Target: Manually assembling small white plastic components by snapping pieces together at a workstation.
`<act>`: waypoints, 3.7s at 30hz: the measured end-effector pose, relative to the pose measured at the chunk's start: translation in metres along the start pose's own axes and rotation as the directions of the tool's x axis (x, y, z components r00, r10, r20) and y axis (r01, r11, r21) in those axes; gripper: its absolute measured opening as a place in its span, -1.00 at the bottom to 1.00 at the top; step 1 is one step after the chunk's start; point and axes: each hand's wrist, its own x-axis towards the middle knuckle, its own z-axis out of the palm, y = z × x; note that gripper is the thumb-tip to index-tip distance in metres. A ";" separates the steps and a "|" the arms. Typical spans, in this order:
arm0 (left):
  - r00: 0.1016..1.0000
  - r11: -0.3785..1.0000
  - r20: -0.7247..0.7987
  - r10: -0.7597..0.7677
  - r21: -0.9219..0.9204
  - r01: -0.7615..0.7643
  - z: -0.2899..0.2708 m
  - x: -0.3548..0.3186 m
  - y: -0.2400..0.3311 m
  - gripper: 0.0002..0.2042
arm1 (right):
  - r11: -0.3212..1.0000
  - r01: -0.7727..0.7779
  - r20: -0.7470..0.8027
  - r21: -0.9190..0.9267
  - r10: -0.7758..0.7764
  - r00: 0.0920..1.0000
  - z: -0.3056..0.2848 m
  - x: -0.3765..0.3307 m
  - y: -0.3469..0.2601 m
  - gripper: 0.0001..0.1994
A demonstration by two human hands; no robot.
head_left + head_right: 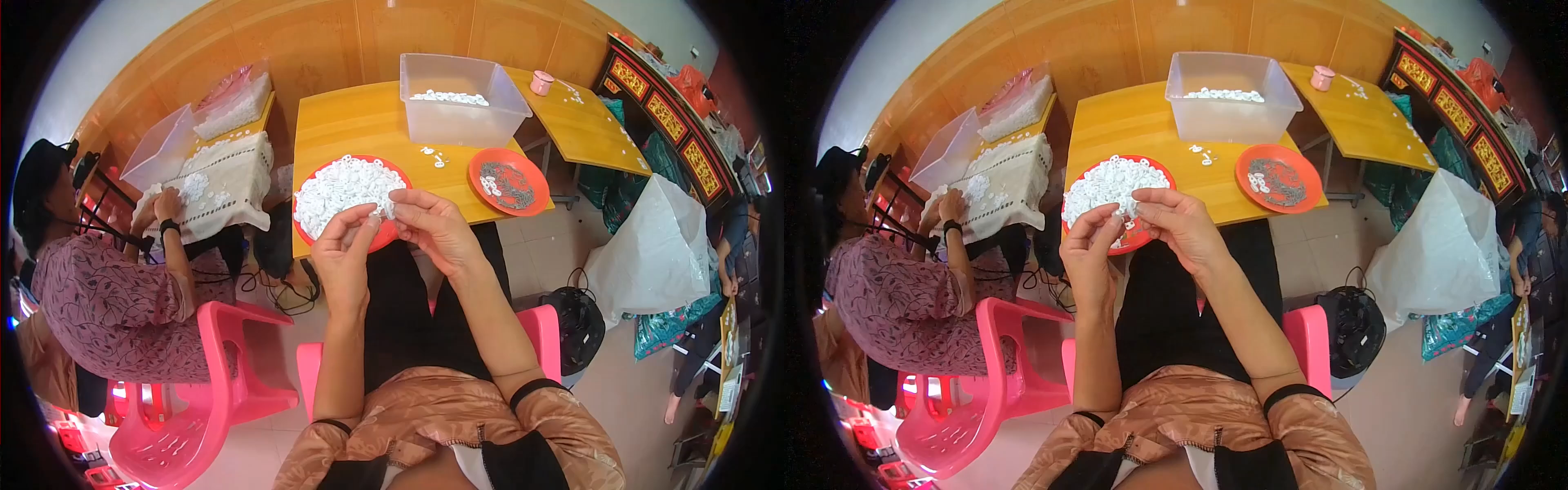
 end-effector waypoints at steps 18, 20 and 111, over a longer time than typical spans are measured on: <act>0.993 0.988 0.001 0.118 0.100 -0.118 0.013 -0.008 -0.001 -0.85 | 0.863 0.375 -0.004 -0.338 -0.400 0.917 0.014 -0.013 -0.001 -0.83; 0.993 0.993 -0.001 0.116 0.035 -0.116 0.013 -0.009 -0.002 -0.85 | 0.769 0.384 0.009 -0.510 -0.442 0.897 0.016 -0.016 -0.003 -0.83; 0.972 0.926 0.235 -0.006 -0.366 0.094 0.027 -0.021 -0.025 -0.63 | -0.023 0.575 0.473 -0.818 -0.594 0.650 0.012 -0.029 0.002 -0.82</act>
